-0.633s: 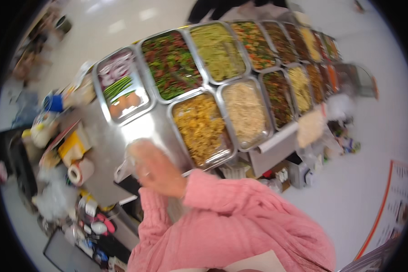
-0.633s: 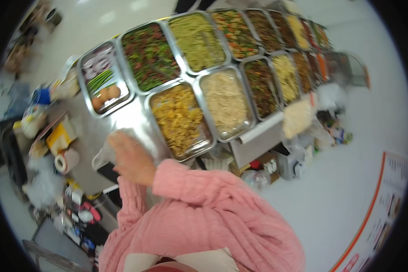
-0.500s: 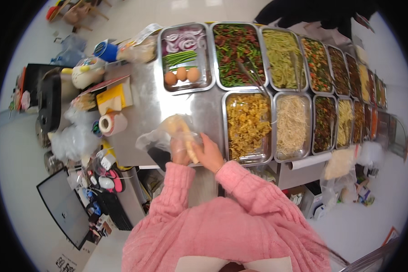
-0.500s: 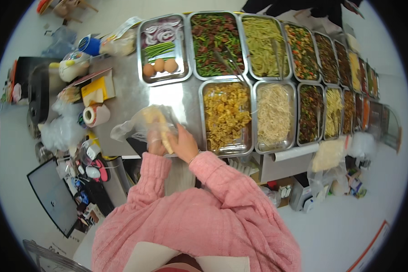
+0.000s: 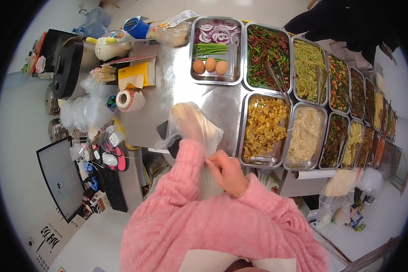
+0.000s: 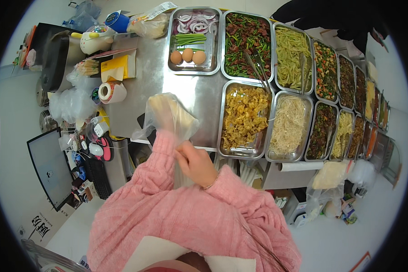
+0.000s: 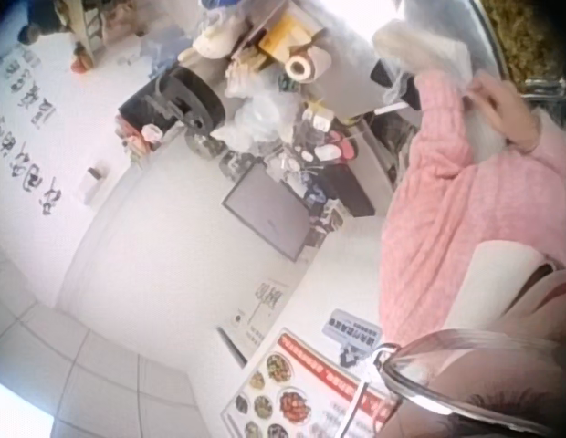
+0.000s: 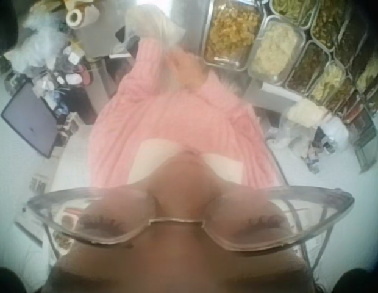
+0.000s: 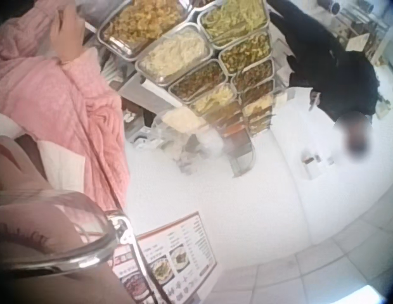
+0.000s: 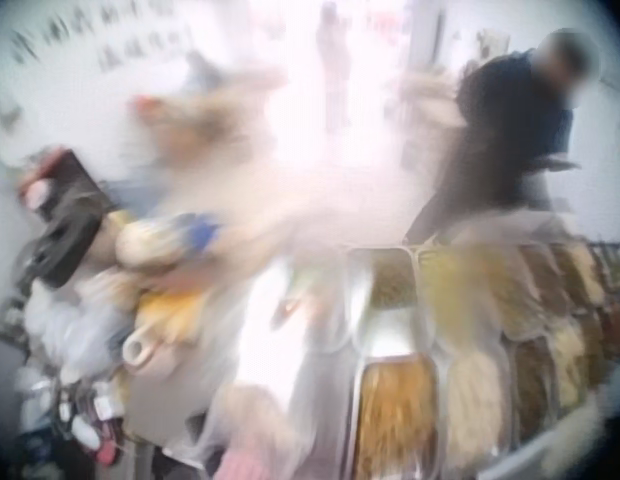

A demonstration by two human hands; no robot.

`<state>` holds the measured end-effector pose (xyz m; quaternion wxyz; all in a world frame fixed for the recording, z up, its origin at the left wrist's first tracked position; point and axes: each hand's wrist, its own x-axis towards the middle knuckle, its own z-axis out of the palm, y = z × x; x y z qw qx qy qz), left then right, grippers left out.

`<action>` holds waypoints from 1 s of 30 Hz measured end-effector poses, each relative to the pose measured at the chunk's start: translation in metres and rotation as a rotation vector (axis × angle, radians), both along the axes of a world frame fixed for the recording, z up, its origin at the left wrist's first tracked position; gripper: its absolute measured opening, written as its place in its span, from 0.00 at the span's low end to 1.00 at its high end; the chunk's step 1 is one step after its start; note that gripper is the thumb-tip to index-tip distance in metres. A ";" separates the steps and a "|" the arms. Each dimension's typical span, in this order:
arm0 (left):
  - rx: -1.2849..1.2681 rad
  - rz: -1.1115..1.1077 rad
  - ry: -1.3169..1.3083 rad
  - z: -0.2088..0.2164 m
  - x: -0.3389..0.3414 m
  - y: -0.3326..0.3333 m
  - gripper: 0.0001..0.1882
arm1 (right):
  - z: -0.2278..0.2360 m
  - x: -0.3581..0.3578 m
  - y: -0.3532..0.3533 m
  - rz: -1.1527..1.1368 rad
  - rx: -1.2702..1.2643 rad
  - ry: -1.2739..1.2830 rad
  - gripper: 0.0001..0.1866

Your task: The person prepares food wraps by taking thin flatbreads, adding cooked vegetables and other fillings from metal trays, folding them, and placing them into plastic bags. The person also handles a printed receipt and a small plastic container during the process.

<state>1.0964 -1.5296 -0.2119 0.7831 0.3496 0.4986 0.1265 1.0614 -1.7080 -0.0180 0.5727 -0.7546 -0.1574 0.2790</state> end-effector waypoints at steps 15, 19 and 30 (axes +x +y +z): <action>0.098 -0.520 -0.118 0.043 -0.029 -0.032 0.28 | -0.030 0.092 0.202 0.099 0.183 -0.280 0.06; 0.274 -0.554 -0.102 0.035 -0.004 -0.027 0.28 | 0.027 0.082 0.198 0.053 0.689 0.033 0.07; 0.005 -0.300 -0.008 0.126 0.000 0.017 0.25 | -0.146 0.073 0.039 -0.071 0.571 0.608 0.43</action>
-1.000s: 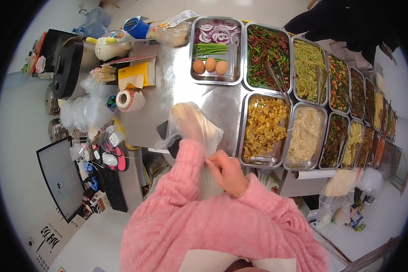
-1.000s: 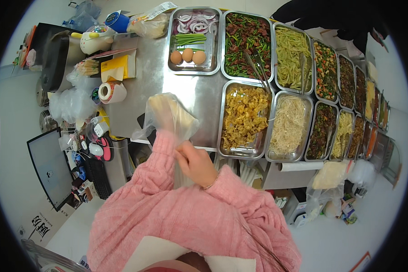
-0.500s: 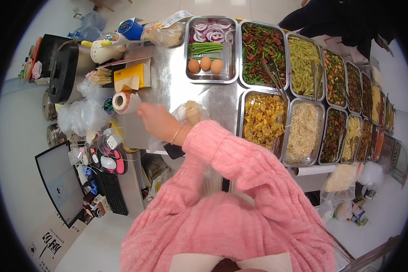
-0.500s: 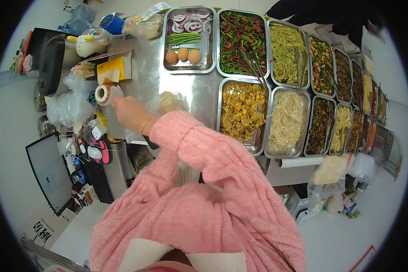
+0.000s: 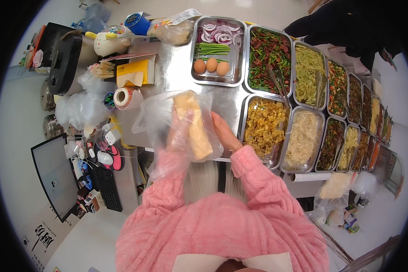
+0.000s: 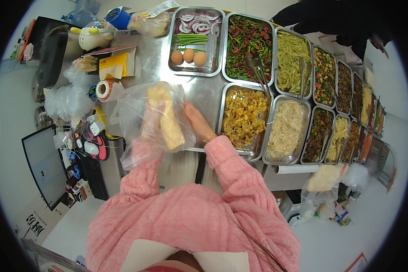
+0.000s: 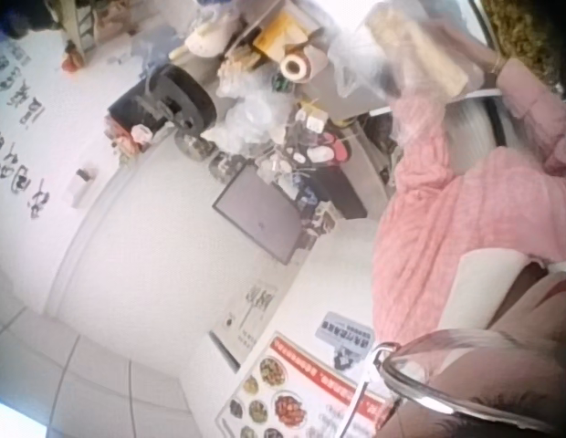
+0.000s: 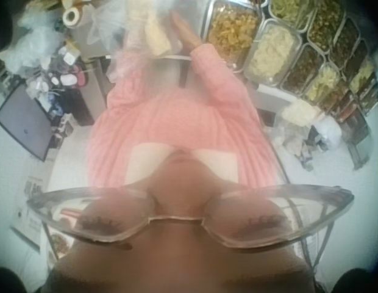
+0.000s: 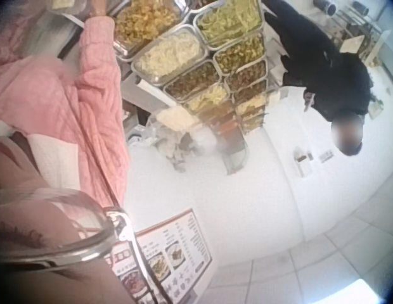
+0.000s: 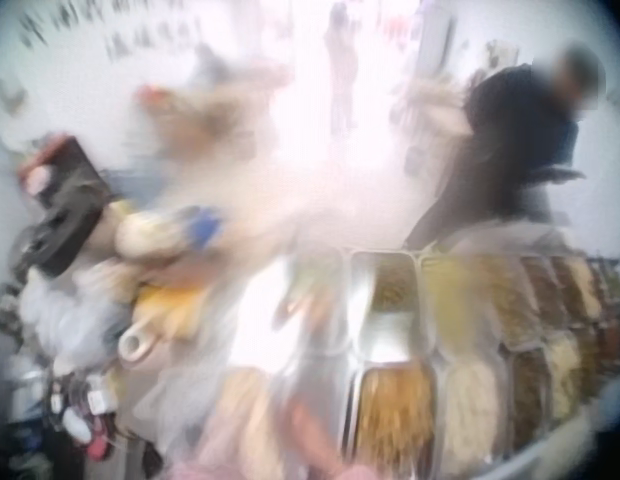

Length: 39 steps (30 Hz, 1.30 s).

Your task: The person prepares food wraps by taking thin flatbreads, adding cooked vegetables and other fillings from metal trays, folding them, and placing them into plastic bags. The person also handles a printed receipt and a small plastic container during the process.

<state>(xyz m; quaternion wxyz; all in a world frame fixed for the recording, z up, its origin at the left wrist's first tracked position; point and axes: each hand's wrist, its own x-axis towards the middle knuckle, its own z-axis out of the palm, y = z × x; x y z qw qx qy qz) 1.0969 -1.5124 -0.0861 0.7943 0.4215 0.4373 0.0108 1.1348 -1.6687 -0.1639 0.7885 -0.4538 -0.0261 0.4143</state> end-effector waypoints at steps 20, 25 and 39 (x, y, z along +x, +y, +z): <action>1.625 -0.887 -0.443 0.221 0.024 0.051 0.24 | 0.068 -0.007 -0.043 0.054 0.110 0.445 0.33; 0.166 -1.544 0.333 0.123 0.043 0.061 0.24 | 0.082 -0.001 -0.071 0.117 0.265 0.412 0.42; -0.367 -1.494 0.296 0.076 0.045 0.049 0.08 | 0.106 -0.003 -0.088 0.778 0.236 0.251 0.29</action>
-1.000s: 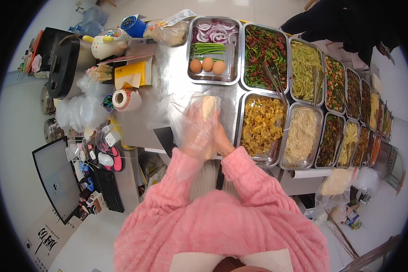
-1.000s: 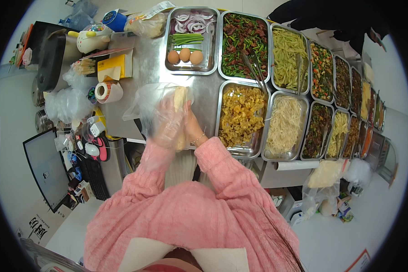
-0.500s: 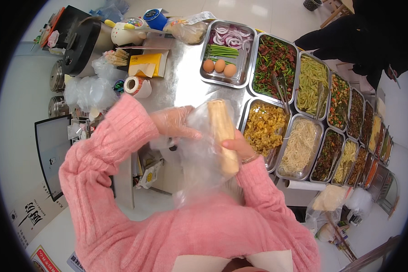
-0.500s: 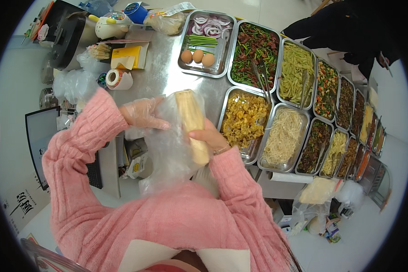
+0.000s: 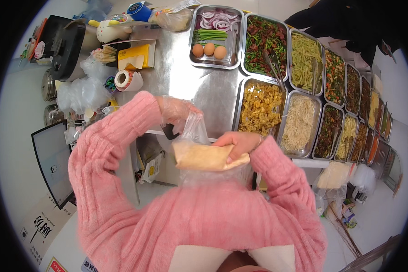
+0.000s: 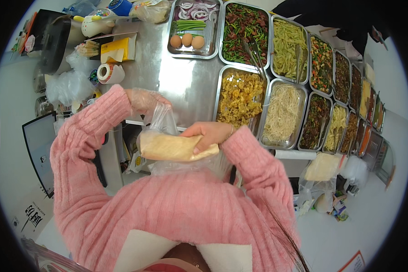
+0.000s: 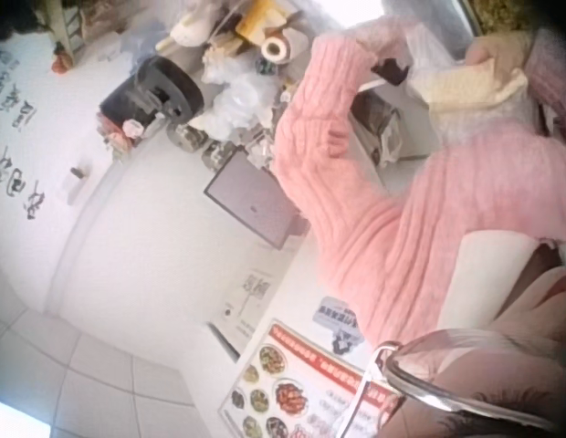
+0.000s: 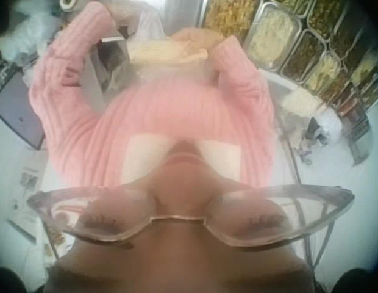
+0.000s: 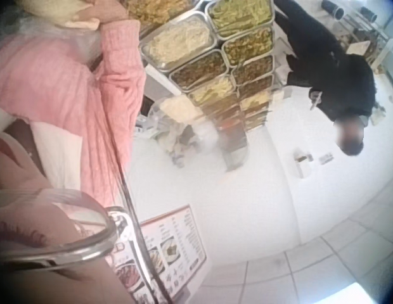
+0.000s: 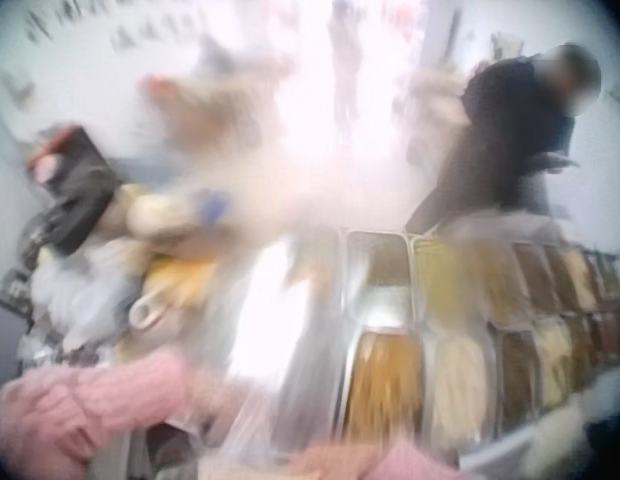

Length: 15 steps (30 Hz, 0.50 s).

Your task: The person prepares food wraps by taking thin flatbreads, adding cooked vegetables and other fillings from metal trays, folding them, and placing them into plastic bags. The person also handles a printed receipt and a small plastic container during the process.

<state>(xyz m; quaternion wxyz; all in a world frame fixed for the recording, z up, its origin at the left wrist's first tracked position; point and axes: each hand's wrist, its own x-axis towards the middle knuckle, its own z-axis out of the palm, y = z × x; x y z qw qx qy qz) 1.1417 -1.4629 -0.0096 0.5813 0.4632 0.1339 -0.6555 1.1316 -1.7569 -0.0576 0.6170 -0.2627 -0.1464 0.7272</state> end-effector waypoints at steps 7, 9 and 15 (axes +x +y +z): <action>-0.168 0.028 -0.231 0.012 -0.015 -0.042 0.18 | -0.023 0.081 0.025 0.315 -0.343 -0.067 0.19; -0.171 0.287 -0.143 0.008 -0.020 -0.040 0.19 | -0.015 0.098 0.023 0.241 -0.364 -0.153 0.17; -0.234 1.197 -0.121 -0.035 -0.047 -0.033 0.18 | 0.039 0.011 0.009 -1.093 -0.528 -1.431 0.28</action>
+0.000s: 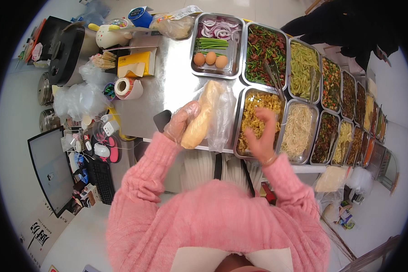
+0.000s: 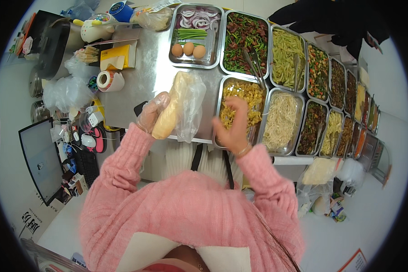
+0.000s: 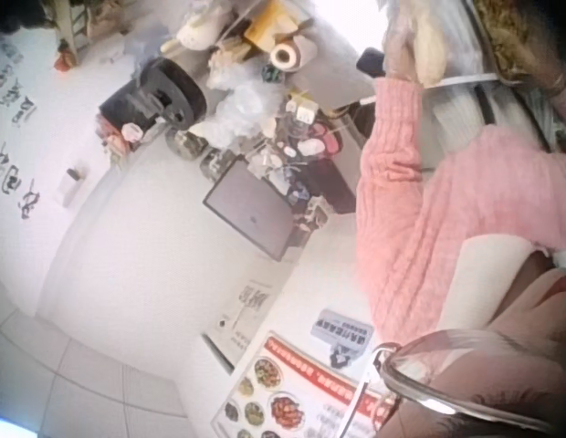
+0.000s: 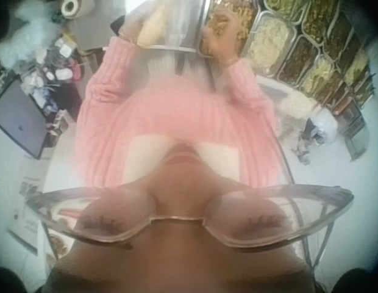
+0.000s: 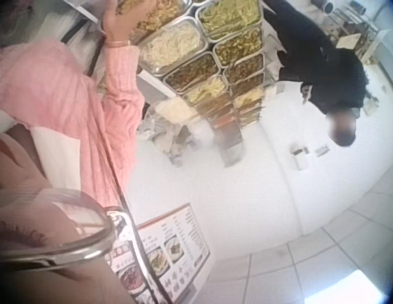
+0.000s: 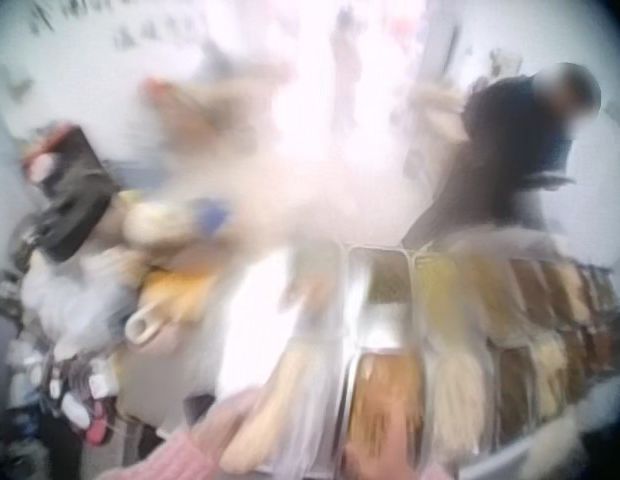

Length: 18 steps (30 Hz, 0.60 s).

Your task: The person prepares food wraps by taking thin flatbreads, adding cooked vegetables and other fillings from metal trays, folding them, and placing them into plastic bags. The person also handles a printed receipt and a small plastic container during the process.

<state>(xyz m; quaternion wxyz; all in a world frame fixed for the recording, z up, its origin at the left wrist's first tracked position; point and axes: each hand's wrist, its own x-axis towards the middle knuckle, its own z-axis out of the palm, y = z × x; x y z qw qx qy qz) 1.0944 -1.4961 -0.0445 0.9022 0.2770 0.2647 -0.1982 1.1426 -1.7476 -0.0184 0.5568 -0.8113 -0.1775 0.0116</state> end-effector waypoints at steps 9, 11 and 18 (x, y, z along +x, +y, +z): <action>0.208 0.257 -0.021 -0.081 -0.009 -0.021 0.15 | -0.054 -0.042 0.031 -0.164 -0.005 0.116 0.03; 0.452 0.212 0.019 -0.105 -0.005 -0.021 0.16 | -0.062 -0.035 0.034 0.027 -0.172 -0.041 0.04; 1.395 0.025 -0.006 -0.146 -0.005 -0.041 0.13 | -0.148 -0.002 0.123 0.167 0.272 0.361 0.03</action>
